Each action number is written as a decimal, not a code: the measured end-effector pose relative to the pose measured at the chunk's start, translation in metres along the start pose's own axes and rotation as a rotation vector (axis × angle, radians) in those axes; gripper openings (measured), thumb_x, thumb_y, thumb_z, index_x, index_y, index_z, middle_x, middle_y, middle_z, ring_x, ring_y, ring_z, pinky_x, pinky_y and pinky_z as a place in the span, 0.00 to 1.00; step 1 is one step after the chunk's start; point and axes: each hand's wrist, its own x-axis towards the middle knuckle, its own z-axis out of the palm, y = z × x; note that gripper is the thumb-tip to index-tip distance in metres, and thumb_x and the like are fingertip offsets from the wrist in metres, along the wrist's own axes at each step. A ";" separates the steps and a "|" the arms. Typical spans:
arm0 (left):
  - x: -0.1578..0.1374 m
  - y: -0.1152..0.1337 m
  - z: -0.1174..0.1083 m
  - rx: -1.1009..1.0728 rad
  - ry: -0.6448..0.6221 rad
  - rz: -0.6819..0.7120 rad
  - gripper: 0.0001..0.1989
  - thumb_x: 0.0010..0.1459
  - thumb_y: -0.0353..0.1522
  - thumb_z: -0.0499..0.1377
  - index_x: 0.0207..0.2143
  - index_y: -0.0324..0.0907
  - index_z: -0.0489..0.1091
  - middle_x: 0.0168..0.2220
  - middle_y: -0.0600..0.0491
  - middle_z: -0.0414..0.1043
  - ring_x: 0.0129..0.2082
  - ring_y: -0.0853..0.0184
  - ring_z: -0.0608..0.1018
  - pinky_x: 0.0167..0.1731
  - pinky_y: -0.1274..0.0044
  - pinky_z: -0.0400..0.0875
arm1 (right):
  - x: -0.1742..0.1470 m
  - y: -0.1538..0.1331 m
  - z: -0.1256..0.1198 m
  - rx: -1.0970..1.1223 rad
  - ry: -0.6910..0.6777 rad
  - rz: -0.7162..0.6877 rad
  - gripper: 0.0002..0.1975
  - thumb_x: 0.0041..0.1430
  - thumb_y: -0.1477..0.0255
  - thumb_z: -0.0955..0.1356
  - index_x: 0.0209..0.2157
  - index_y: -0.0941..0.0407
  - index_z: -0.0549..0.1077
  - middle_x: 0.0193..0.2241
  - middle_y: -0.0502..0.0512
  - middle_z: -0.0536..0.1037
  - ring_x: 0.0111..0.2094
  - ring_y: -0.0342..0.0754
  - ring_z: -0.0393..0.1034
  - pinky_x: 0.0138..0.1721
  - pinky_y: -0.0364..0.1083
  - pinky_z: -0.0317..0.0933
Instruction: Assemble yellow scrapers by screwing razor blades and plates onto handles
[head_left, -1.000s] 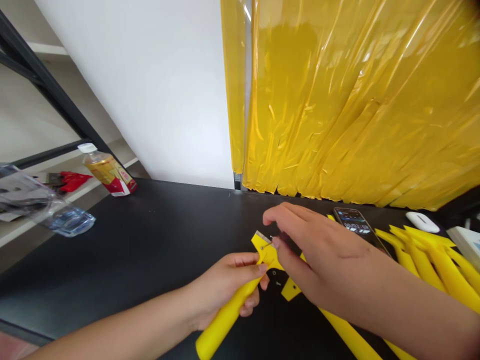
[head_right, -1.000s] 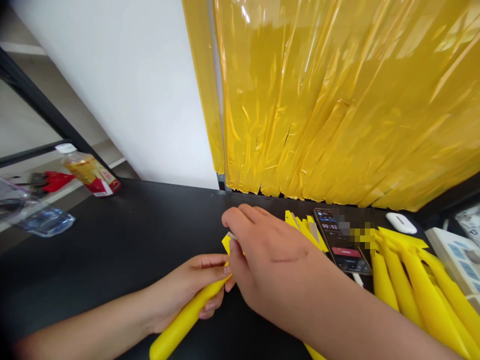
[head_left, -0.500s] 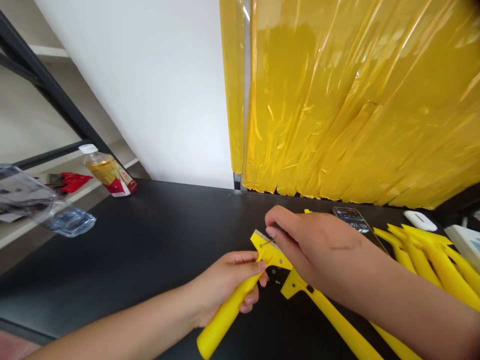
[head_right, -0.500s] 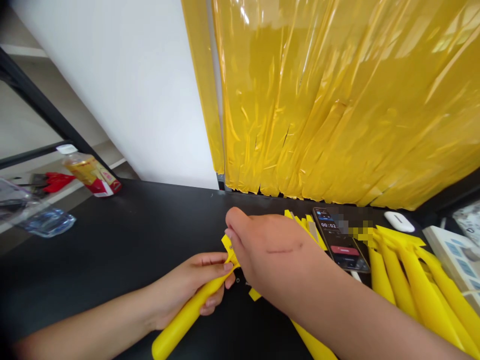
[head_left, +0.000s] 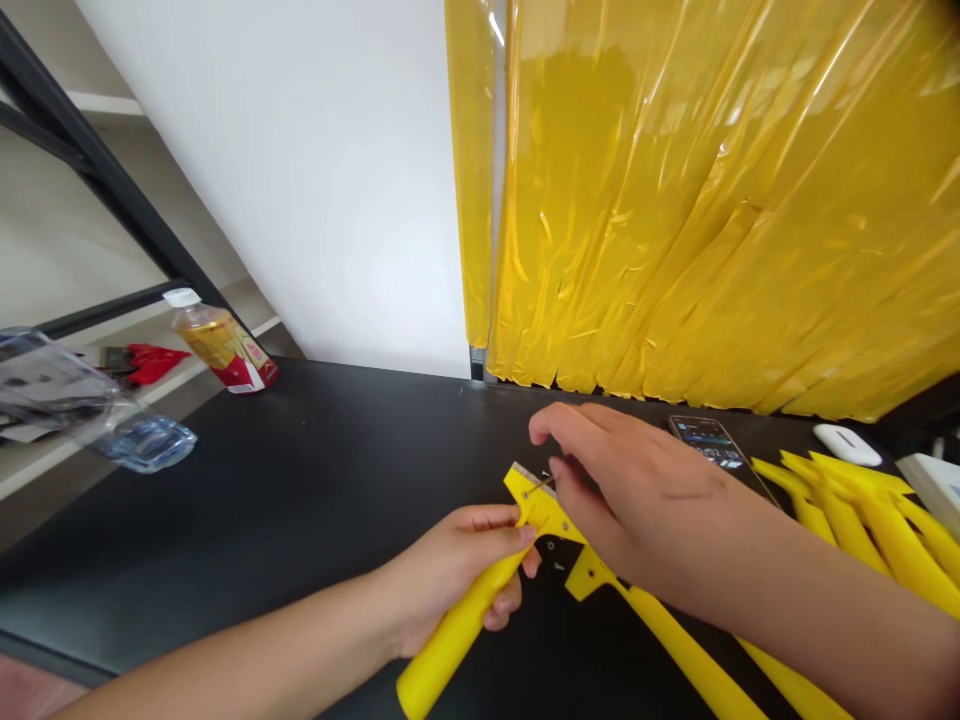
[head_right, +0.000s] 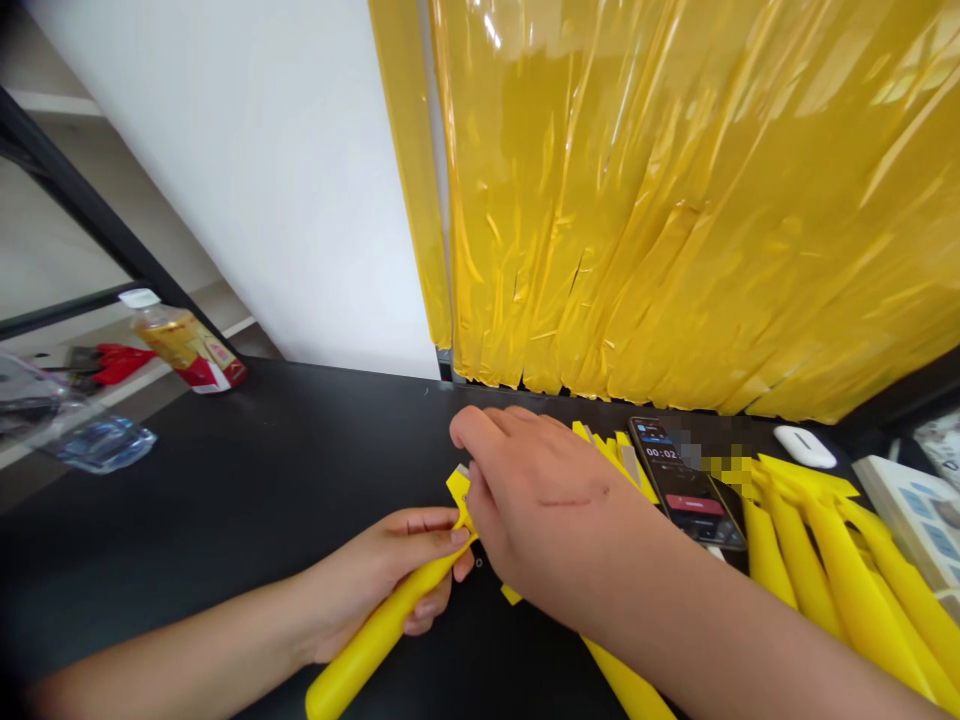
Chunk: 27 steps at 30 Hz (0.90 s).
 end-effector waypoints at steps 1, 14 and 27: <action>0.000 0.000 0.000 0.000 0.001 0.002 0.10 0.66 0.37 0.64 0.37 0.40 0.68 0.34 0.54 0.70 0.19 0.77 0.67 0.19 0.80 0.59 | 0.000 0.000 0.000 0.010 0.024 -0.008 0.09 0.67 0.77 0.60 0.43 0.55 0.69 0.32 0.52 0.75 0.34 0.50 0.72 0.37 0.49 0.60; -0.001 0.001 0.001 -0.027 0.036 -0.001 0.09 0.66 0.36 0.64 0.39 0.41 0.68 0.34 0.54 0.70 0.19 0.77 0.66 0.19 0.80 0.57 | 0.005 -0.001 -0.001 -0.083 -0.116 0.028 0.06 0.71 0.74 0.61 0.40 0.53 0.68 0.22 0.46 0.69 0.21 0.45 0.63 0.24 0.45 0.49; -0.002 0.003 0.002 -0.052 -0.023 0.000 0.06 0.67 0.33 0.55 0.38 0.40 0.68 0.34 0.51 0.72 0.19 0.74 0.69 0.19 0.80 0.58 | 0.003 -0.001 -0.003 0.009 -0.106 0.078 0.07 0.71 0.73 0.59 0.43 0.54 0.68 0.28 0.49 0.73 0.29 0.48 0.69 0.33 0.49 0.59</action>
